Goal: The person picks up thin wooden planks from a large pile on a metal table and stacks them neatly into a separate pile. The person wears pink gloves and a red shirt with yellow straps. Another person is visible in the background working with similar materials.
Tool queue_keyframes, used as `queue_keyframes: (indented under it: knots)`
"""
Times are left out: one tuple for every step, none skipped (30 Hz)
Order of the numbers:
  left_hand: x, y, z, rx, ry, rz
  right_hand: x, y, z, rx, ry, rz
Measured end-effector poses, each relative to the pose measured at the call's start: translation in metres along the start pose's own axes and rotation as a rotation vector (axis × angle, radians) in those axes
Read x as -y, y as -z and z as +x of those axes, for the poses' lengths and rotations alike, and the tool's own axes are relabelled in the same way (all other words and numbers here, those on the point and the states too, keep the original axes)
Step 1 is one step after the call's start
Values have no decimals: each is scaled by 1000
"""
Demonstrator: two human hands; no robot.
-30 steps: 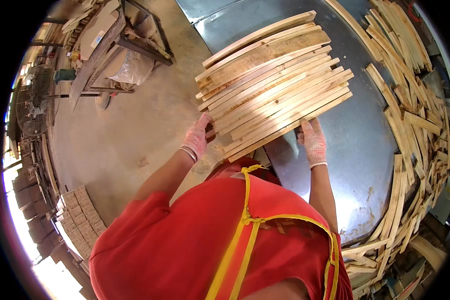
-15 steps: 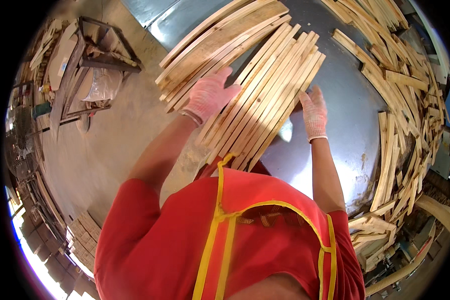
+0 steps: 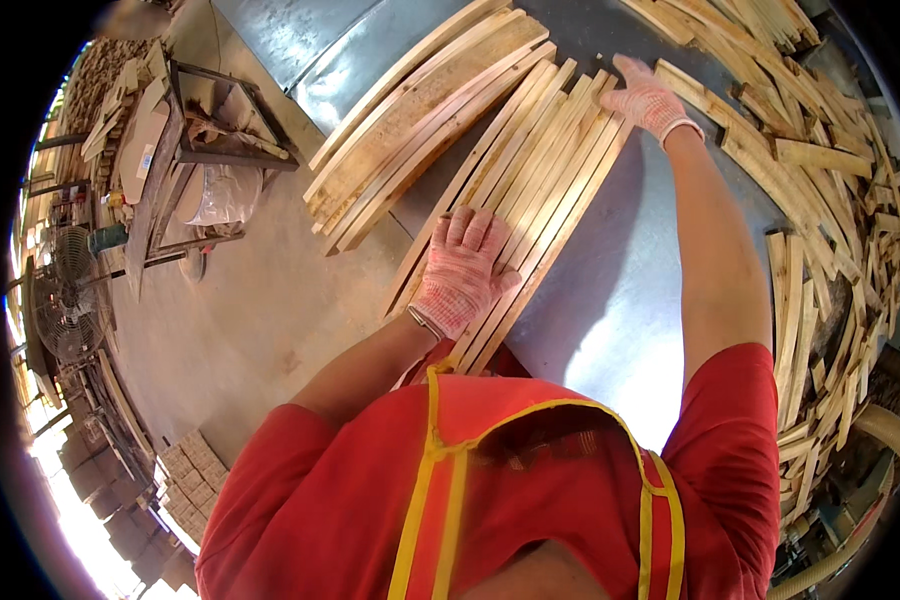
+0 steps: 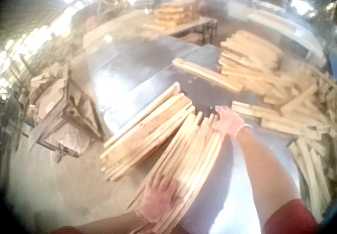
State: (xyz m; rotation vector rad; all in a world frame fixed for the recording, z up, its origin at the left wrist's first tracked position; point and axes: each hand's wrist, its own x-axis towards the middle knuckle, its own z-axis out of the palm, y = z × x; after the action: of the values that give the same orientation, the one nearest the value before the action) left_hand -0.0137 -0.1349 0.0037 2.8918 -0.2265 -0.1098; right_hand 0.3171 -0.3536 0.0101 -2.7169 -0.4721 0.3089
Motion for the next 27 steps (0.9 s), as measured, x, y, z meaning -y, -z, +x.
queue_keyframes:
  knots:
    - [-1,1,2,10,-5,16,-2,2,2,46,-41,93]
    - [-1,-1,2,19,-16,33,-5,3,-2,89,-86,188]
    - [0,-1,4,31,-23,53,1,7,-8,135,-126,286]
    - [2,1,4,88,-9,22,16,16,-18,134,-128,319]
    - [4,3,7,77,3,35,23,23,-30,167,-62,523]
    - [3,1,10,68,5,34,25,29,-48,197,-8,717]
    - [1,-1,11,57,15,25,28,36,-69,234,52,902]
    - [0,-1,8,24,-3,-14,42,42,-100,135,102,988]
    - [-3,0,6,-45,10,-207,62,46,-136,35,159,1065]
    - [-6,6,10,-128,15,-393,92,45,-169,-131,30,1201]
    - [-9,19,18,-207,3,-576,91,27,-195,-183,-47,1285]
    - [-24,61,34,-62,101,-664,88,10,-222,-259,-130,1364]
    - [-31,65,51,-238,52,-523,94,-20,-247,-237,-214,1448]
    - [-47,101,77,-40,166,-555,113,-60,-271,-154,-277,1554]
    - [-63,133,97,160,299,-570,133,-99,-288,-28,-296,1652]
    - [-67,117,106,79,259,-644,153,-119,-303,93,-294,1732]
    - [-64,100,113,-8,231,-722,190,-77,-319,129,-356,1586]
    - [-65,113,118,146,196,-900,182,-76,-317,135,-371,1768]
    - [-66,129,113,145,159,-930,172,-75,-315,137,-394,1950]
    - [-54,97,116,6,119,-940,159,-71,-312,136,-412,2133]
    - [-40,65,117,-137,80,-948,142,-65,-305,143,-287,2222]
    - [-34,69,112,-112,153,-904,122,-61,-302,34,-304,2169]
    - [-26,75,105,-94,222,-857,99,-53,-300,-70,-316,2111]
    - [-11,70,98,-73,277,-760,72,-34,-293,-141,-282,1969]
    - [5,60,95,-56,332,-660,40,-6,-284,-205,-248,1827]
    - [26,45,92,-49,344,-613,-2,23,-275,-396,-281,1712]
    - [49,25,86,-43,367,-561,-39,81,-266,-370,-121,1535]
